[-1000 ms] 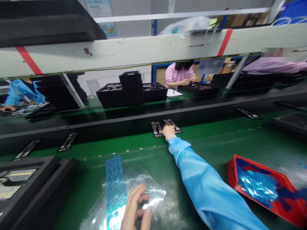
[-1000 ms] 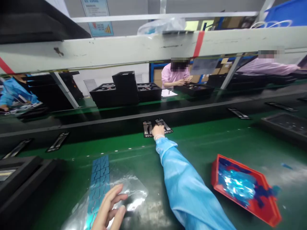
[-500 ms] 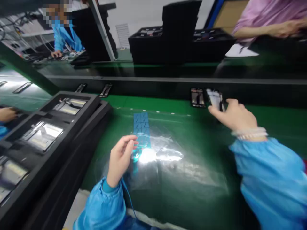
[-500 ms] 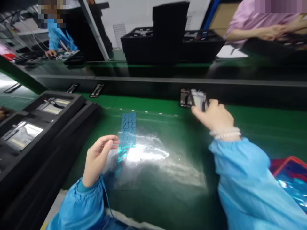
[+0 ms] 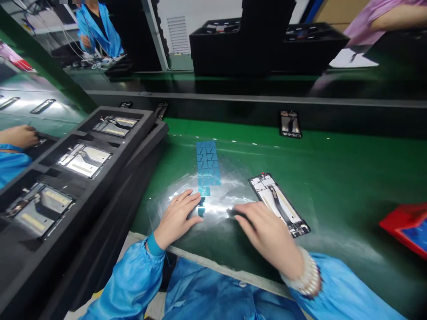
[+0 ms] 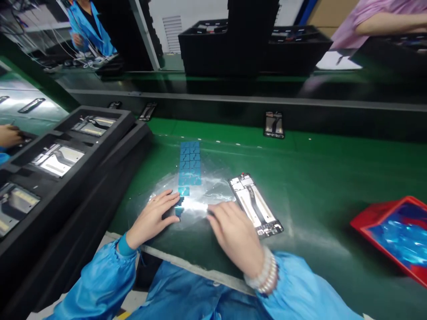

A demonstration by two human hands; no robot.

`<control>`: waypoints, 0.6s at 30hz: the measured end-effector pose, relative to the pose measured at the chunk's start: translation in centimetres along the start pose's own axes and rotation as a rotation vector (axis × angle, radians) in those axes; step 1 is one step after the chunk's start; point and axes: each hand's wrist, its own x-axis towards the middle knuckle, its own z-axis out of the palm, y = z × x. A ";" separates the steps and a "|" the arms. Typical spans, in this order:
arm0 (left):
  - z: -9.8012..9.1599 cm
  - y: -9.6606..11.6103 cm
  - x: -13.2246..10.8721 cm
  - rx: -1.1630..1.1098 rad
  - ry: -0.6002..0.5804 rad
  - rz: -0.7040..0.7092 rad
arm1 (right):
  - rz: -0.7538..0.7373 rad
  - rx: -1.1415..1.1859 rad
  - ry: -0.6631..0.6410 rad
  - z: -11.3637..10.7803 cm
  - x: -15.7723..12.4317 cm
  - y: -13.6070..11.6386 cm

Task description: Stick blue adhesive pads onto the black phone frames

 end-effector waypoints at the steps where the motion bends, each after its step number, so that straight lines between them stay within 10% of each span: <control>1: 0.0 0.0 0.1 -0.002 0.021 -0.005 | -0.053 0.051 -0.033 0.4 1.0 -0.9; 10: -0.3 0.7 1.0 -0.093 0.058 -0.075 | -0.256 -0.045 -0.328 3.5 7.9 -5.2; 18: -1.3 0.2 0.6 -0.171 -0.032 -0.046 | -0.253 0.031 -0.362 2.4 8.4 -5.8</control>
